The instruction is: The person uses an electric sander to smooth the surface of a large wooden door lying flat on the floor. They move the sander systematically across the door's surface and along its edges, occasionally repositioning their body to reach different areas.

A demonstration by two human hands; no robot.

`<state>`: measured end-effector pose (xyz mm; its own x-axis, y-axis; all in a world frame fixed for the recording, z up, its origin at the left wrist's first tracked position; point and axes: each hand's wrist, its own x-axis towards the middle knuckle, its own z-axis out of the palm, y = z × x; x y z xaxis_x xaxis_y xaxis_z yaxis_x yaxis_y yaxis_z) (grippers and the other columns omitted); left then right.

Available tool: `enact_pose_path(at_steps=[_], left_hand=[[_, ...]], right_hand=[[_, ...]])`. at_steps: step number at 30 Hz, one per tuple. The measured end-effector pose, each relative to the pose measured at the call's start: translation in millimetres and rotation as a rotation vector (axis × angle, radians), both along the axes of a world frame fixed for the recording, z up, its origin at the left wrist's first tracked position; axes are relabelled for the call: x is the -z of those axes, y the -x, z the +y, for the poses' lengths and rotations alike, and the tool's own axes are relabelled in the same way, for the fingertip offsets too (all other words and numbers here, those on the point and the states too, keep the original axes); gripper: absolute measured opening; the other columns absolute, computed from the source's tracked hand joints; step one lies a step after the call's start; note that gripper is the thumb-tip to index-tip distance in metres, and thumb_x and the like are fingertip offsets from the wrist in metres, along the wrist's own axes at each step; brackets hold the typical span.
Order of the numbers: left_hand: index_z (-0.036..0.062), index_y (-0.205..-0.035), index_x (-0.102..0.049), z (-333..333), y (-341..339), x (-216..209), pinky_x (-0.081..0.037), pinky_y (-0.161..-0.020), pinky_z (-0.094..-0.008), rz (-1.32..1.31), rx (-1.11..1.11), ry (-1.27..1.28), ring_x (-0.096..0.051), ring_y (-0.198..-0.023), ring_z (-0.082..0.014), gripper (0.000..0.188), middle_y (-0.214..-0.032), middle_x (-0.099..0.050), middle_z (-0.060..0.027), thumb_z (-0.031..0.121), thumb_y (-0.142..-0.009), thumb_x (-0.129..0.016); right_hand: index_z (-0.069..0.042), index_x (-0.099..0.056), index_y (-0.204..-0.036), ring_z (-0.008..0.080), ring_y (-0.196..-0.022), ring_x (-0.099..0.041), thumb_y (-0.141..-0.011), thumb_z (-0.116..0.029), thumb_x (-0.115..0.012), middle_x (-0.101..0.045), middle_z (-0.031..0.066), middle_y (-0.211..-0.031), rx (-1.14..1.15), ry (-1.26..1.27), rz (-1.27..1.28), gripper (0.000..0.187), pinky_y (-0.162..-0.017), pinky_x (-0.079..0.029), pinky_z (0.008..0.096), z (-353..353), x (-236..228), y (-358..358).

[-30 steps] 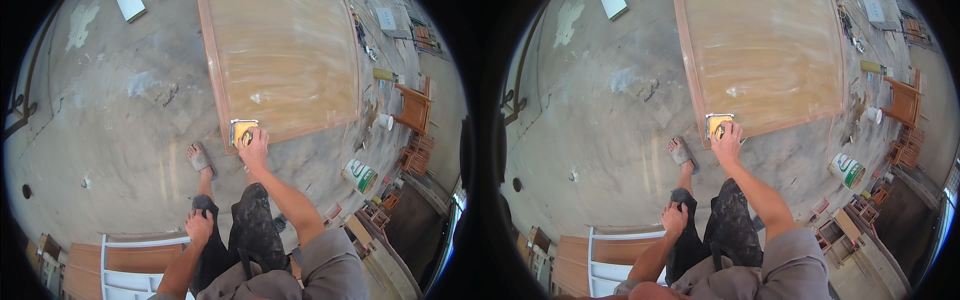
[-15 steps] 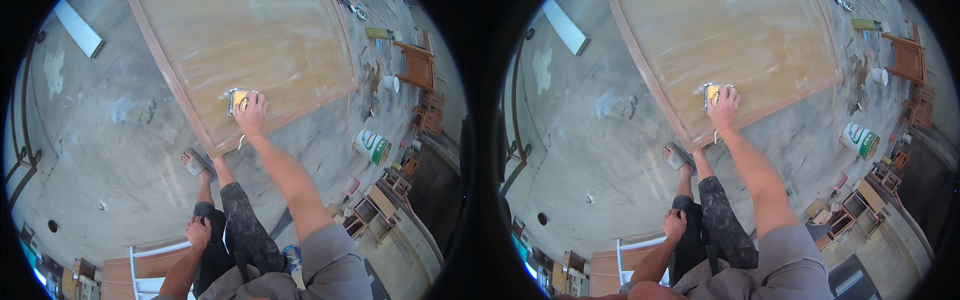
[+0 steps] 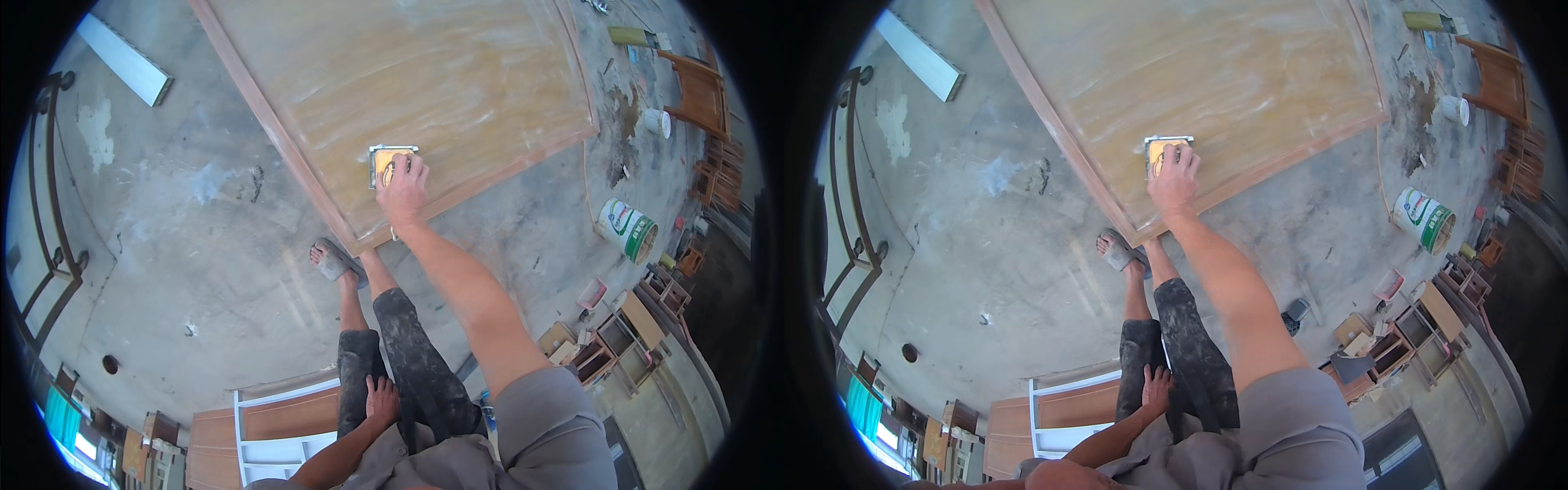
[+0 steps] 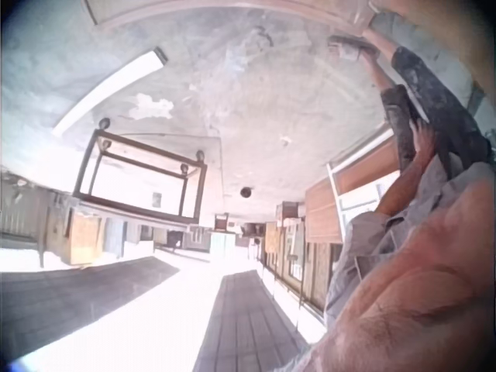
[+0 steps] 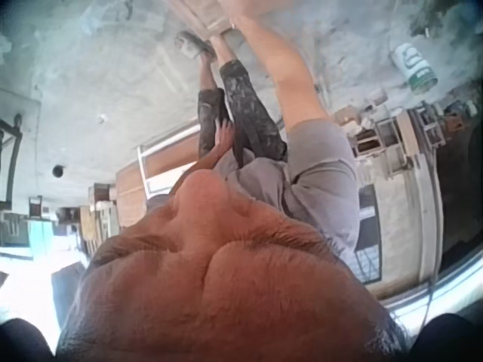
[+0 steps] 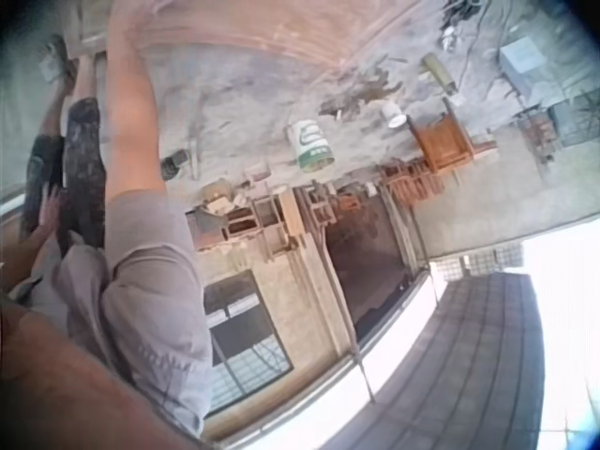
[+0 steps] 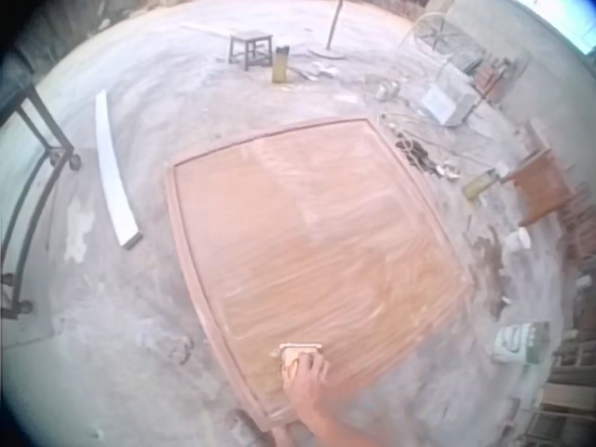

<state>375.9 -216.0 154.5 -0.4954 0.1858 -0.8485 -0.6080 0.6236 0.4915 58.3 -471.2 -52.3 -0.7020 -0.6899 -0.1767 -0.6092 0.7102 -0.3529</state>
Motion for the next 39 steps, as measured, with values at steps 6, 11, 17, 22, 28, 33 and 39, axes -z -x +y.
enact_pose_path(at_steps=[6, 11, 17, 22, 28, 33, 39], left_hand=[[0.0086, -0.141, -0.059, 42, -34, -31, -0.023, -0.117, -0.0683, 0.224, 0.237, 0.191, -0.042, -0.14, -0.0376, 0.053, -0.139, -0.057, -0.0154, 0.036, -0.096, -0.054], [0.0128, -0.149, -0.052, 24, -21, -63, -0.026, -0.116, -0.067, 0.168, 0.274, 0.059, -0.041, -0.139, -0.0397, 0.058, -0.144, -0.053, -0.014, 0.038, -0.097, -0.052], [0.013, -0.147, -0.054, 20, -26, -76, -0.03, -0.114, -0.0621, 0.19, 0.241, 0.026, -0.043, -0.134, -0.0388, 0.057, -0.145, -0.053, -0.0135, 0.038, -0.096, -0.053], [0.0112, -0.134, -0.063, 29, -25, -83, -0.036, -0.102, -0.0513, 0.173, 0.038, 0.012, -0.047, -0.123, -0.0327, 0.047, -0.137, -0.056, -0.011, 0.033, -0.092, -0.056], [0.0127, -0.114, -0.068, 43, -37, -73, -0.038, -0.092, -0.0404, 0.143, -0.075, -0.051, -0.051, -0.112, -0.0251, 0.031, -0.115, -0.061, -0.0051, 0.03, -0.089, -0.059], [0.0138, -0.115, -0.068, 11, -16, -76, -0.038, -0.093, -0.0385, 0.175, -0.162, -0.019, -0.052, -0.112, -0.0241, 0.032, -0.112, -0.062, -0.0047, 0.03, -0.089, -0.058], [0.0144, -0.121, -0.068, 23, -23, -64, -0.037, -0.097, -0.0401, 0.188, -0.132, 0.003, -0.051, -0.117, -0.025, 0.037, -0.116, -0.063, -0.0052, 0.031, -0.089, -0.058]], right_hand=[[-0.01, -0.055, -0.121, 0.0406, -0.12, -0.05, -0.075, -0.019, -0.084, -0.051, 0.0158, -0.124, -0.147, -0.033, -0.133, 0.055, -0.093, -0.055, 0.0489, 1, -2, -62], [-0.013, -0.055, -0.121, 0.039, -0.12, -0.052, -0.075, -0.018, -0.085, -0.051, 0.0131, -0.125, -0.111, -0.008, -0.095, 0.055, -0.086, -0.061, 0.048, -4, 0, -33], [-0.01, -0.054, -0.121, 0.0397, -0.117, -0.054, -0.078, -0.021, -0.084, -0.051, 0.0145, -0.125, 0.064, 0.021, 0.086, 0.054, -0.082, -0.061, 0.0482, -23, 5, 64], [-0.007, -0.052, -0.121, 0.0405, -0.114, -0.055, -0.081, -0.025, -0.081, -0.051, 0.0174, -0.125, 0.163, 0.026, 0.188, 0.052, -0.08, -0.06, 0.0498, -30, 15, 101], [-0.009, -0.052, -0.123, 0.0409, -0.117, -0.053, -0.082, -0.023, -0.081, -0.05, 0.0176, -0.127, 0.252, 0.013, 0.059, 0.053, -0.083, -0.059, 0.051, -47, 7, 6], [-0.011, -0.052, -0.123, 0.0414, -0.119, -0.051, -0.08, -0.019, -0.082, -0.049, 0.0169, -0.13, 0.283, 0.048, -0.019, 0.054, -0.084, -0.058, 0.0518, -59, 7, -66], [-0.01, -0.053, -0.125, 0.0424, -0.12, -0.051, -0.08, -0.019, -0.082, -0.05, 0.0178, -0.131, 0.307, 0.051, -0.054, 0.055, -0.092, -0.055, 0.0524, -62, 5, -73]])
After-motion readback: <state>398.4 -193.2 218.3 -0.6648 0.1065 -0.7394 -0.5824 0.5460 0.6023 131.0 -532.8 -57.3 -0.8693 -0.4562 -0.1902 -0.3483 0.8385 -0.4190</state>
